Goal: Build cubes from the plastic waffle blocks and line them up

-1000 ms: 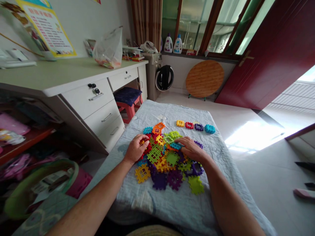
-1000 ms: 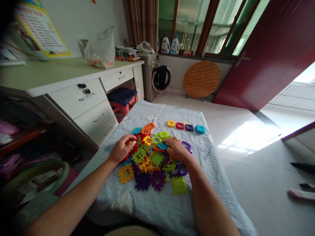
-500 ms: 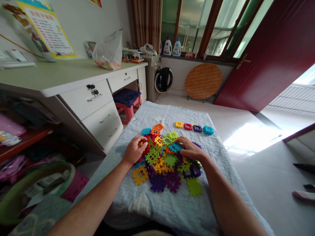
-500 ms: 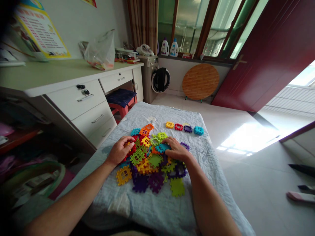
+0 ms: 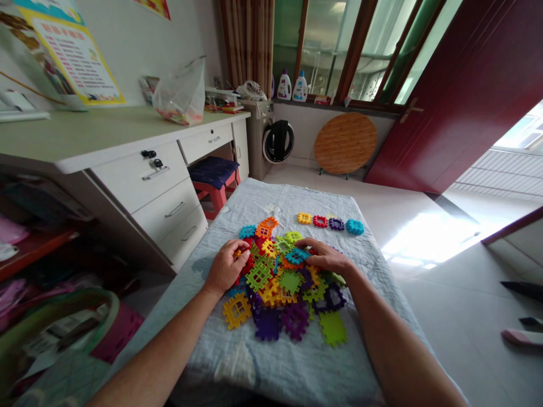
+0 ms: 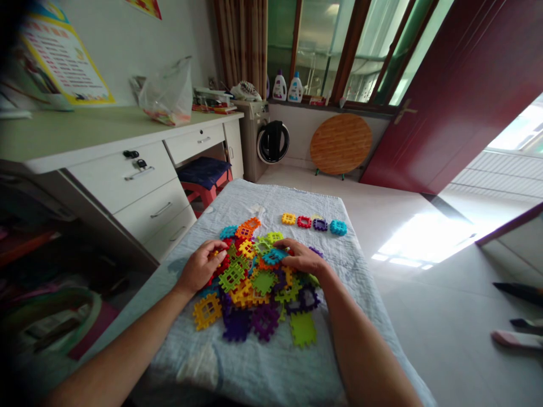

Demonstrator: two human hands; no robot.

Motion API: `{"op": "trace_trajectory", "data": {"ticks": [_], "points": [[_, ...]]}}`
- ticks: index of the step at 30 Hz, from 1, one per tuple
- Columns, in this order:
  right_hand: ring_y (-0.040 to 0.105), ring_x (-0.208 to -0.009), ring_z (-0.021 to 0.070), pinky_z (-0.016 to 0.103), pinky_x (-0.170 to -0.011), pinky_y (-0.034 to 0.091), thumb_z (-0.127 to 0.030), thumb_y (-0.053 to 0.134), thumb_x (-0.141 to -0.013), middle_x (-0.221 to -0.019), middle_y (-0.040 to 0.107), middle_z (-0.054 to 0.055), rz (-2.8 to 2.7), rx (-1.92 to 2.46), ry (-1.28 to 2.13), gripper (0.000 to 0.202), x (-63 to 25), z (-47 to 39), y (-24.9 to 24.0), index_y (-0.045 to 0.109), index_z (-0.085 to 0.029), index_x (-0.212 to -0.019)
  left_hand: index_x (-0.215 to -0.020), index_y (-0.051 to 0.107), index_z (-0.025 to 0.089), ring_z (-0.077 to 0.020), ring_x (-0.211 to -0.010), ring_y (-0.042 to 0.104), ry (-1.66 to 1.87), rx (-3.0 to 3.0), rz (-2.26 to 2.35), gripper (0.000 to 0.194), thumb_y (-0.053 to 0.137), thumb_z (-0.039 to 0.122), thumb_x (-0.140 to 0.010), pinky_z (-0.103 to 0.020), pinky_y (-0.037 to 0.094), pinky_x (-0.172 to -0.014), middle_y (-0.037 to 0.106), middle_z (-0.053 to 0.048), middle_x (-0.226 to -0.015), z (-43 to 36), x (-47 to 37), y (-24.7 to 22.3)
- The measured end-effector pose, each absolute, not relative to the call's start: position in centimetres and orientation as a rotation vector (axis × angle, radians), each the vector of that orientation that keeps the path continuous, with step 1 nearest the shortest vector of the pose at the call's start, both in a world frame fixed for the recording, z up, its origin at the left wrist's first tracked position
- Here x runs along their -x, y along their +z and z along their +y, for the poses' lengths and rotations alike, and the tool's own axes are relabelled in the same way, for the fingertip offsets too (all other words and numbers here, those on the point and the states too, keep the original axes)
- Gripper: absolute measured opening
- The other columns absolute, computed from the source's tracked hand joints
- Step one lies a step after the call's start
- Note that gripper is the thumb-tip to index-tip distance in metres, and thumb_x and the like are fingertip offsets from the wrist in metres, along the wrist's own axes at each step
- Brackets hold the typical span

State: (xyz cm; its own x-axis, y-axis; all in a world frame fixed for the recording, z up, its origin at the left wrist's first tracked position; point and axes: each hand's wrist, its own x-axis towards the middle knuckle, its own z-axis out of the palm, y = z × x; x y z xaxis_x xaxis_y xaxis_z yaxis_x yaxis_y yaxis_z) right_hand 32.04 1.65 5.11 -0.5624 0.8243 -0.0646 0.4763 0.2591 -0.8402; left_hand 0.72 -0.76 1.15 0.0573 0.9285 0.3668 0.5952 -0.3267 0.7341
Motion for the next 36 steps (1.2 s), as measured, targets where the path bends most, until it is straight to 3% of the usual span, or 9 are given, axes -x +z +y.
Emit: {"op": "trace_trajectory", "data": {"ticks": [8, 28, 36], "points": [[0.054, -0.114, 0.0254, 0.045, -0.099, 0.041, -0.024, 0.060, -0.071, -0.126, 0.059, 0.005, -2.154, 1.148, 1.260, 0.052, -32.8, 2.8, 4.8, 0.058, -0.023, -0.122, -0.092, 0.062, 0.020, -0.0217, -0.097, 0.060, 1.181, -1.938, 1.562, 0.020, 0.051, 0.034, -0.084, -0.037, 0.047, -0.093, 0.064, -0.006, -0.098, -0.7, -1.7, 1.4], [0.061, -0.085, 0.0178, 0.034, -0.078, 0.049, -0.024, 0.060, -0.071, -0.111, 0.066, 0.003, -2.135, 1.153, 1.328, 0.050, -33.2, 4.6, 5.2, 0.060, -0.022, -0.121, -0.088, 0.061, 0.021, -0.0229, -0.096, 0.060, 1.240, -1.933, 1.614, 0.016, 0.051, 0.032, -0.083, -0.039, 0.046, -0.093, 0.064, -0.006, -0.095, 0.1, -2.9, 1.2], [0.057, -0.111, 0.0253, 0.044, -0.096, 0.045, -0.037, 0.060, -0.073, -0.120, 0.063, 0.007, -1.833, 1.194, 1.166, 0.049, -34.1, 3.9, 5.8, 0.060, -0.021, -0.120, -0.095, 0.064, 0.021, -0.0215, -0.101, 0.060, 1.212, -1.781, 1.495, 0.027, 0.049, 0.042, -0.087, -0.037, 0.045, -0.095, 0.064, -0.006, -0.102, -0.1, -2.1, 1.4]]}}
